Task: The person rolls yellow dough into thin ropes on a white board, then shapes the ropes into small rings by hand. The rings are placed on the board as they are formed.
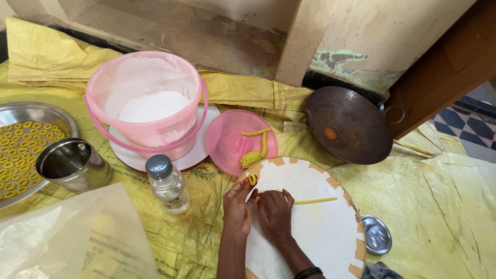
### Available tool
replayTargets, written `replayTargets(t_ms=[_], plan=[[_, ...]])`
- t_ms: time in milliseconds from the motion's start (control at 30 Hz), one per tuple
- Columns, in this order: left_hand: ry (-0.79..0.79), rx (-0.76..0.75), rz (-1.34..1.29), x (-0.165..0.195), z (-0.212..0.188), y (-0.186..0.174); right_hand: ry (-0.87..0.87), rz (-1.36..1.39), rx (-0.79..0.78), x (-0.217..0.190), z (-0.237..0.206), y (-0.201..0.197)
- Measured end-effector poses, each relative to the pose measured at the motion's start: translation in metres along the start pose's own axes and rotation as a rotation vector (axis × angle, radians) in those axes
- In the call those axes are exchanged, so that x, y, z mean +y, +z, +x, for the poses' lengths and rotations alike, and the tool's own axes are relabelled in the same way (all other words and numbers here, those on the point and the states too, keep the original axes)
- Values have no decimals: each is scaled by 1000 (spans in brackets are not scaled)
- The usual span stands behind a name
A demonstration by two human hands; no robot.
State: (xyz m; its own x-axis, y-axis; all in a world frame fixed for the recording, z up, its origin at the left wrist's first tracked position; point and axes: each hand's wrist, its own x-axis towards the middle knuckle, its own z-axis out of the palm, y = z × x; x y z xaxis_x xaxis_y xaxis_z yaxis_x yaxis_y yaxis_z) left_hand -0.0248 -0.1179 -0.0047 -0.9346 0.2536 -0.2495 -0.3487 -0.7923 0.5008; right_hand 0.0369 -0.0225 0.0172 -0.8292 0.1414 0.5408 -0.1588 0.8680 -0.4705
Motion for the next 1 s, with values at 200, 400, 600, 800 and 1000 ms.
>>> replayTargets(t_ms=[200, 400, 600, 800, 1000], plan=[[13, 23, 79, 4, -2, 1, -31, 35, 6, 4, -4, 2], [85, 26, 299, 0, 5, -4, 18, 59, 6, 9, -6, 5], [231, 43, 813, 0, 0, 2, 238, 336, 123, 26, -4, 8], [161, 8, 950, 10, -6, 14, 635, 1025, -54, 50, 6, 5], [134, 41, 923, 11, -6, 17, 720, 962, -156, 58, 25, -8]])
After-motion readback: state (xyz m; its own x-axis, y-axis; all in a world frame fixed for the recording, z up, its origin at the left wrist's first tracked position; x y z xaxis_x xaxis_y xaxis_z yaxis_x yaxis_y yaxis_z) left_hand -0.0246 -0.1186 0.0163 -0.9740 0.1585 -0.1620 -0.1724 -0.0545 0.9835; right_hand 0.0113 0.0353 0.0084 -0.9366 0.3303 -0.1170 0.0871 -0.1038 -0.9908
